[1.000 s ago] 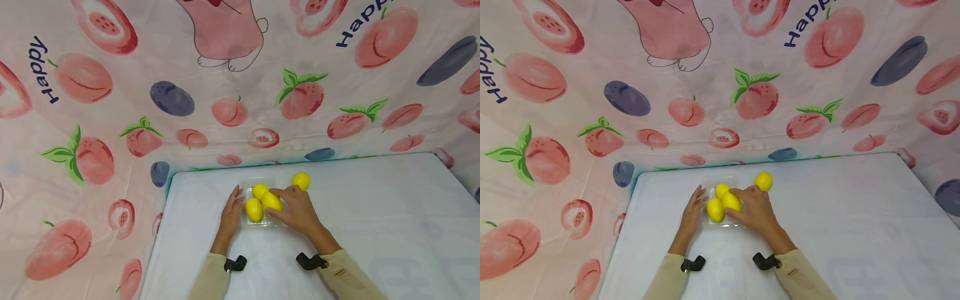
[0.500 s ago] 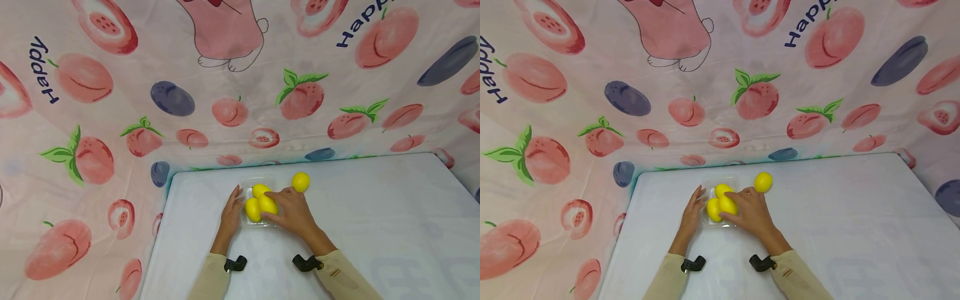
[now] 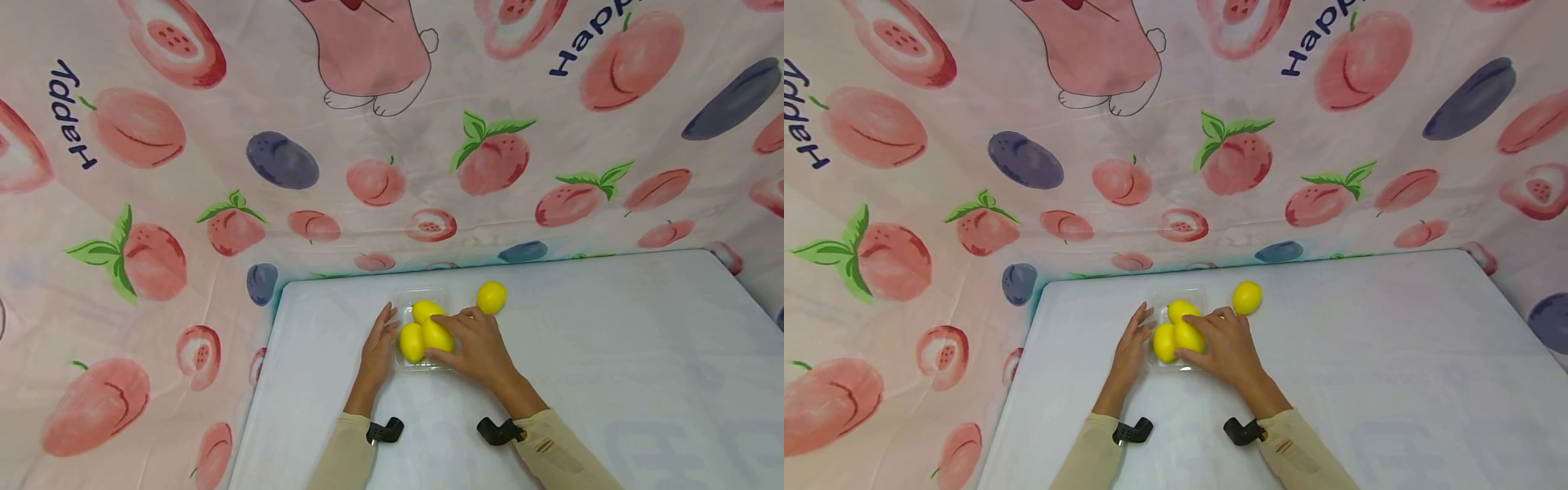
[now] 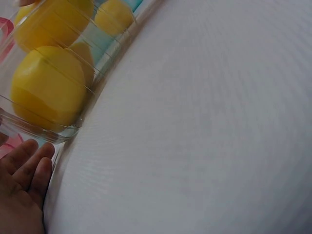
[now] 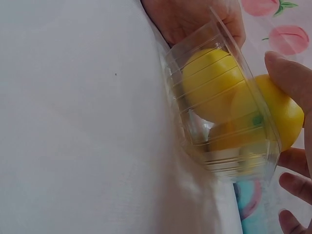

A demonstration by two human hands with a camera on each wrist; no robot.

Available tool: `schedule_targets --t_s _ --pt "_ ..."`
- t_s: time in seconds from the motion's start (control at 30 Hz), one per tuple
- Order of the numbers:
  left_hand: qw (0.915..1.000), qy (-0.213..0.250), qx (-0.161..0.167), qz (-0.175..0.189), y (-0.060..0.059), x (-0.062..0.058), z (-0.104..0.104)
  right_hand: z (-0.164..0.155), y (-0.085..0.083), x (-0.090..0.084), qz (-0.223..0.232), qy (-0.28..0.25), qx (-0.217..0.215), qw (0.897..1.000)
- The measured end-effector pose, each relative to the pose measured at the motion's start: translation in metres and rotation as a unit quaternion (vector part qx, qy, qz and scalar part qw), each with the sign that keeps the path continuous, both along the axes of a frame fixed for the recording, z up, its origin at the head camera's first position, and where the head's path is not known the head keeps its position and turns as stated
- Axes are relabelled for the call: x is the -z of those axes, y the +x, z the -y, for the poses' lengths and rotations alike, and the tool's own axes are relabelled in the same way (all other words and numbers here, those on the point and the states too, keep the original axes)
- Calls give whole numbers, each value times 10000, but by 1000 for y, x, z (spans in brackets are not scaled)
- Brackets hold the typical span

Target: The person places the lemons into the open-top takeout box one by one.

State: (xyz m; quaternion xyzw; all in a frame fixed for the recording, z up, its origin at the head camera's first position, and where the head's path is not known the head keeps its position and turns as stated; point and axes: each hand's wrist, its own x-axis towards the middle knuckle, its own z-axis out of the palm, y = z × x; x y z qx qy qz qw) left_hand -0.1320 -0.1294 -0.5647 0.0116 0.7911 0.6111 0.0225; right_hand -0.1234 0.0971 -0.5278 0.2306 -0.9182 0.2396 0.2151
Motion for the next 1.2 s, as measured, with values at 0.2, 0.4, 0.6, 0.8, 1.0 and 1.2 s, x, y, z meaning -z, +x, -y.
schedule_targets --t_s 0.2,0.4,0.6,0.8,1.0,1.2 --pt "10000 -74 6 -8 0 0 0 0 1 2 27 -97 -14 9999" --pt "9999 -168 -22 9 1 -1 -1 -1 3 1 160 -109 -133 9997" --pt "9999 -161 -33 29 0 -2 0 -1 6 -2 331 -10 -149 9993" --pt "9999 -132 -38 48 0 -1 0 0 7 -2 419 50 -148 9990" --pt "9999 -103 -18 56 -1 -2 0 1 7 -2 314 61 -139 9994" --pt "10000 -82 1 38 -1 -1 0 1 7 -1 334 117 -54 9994"
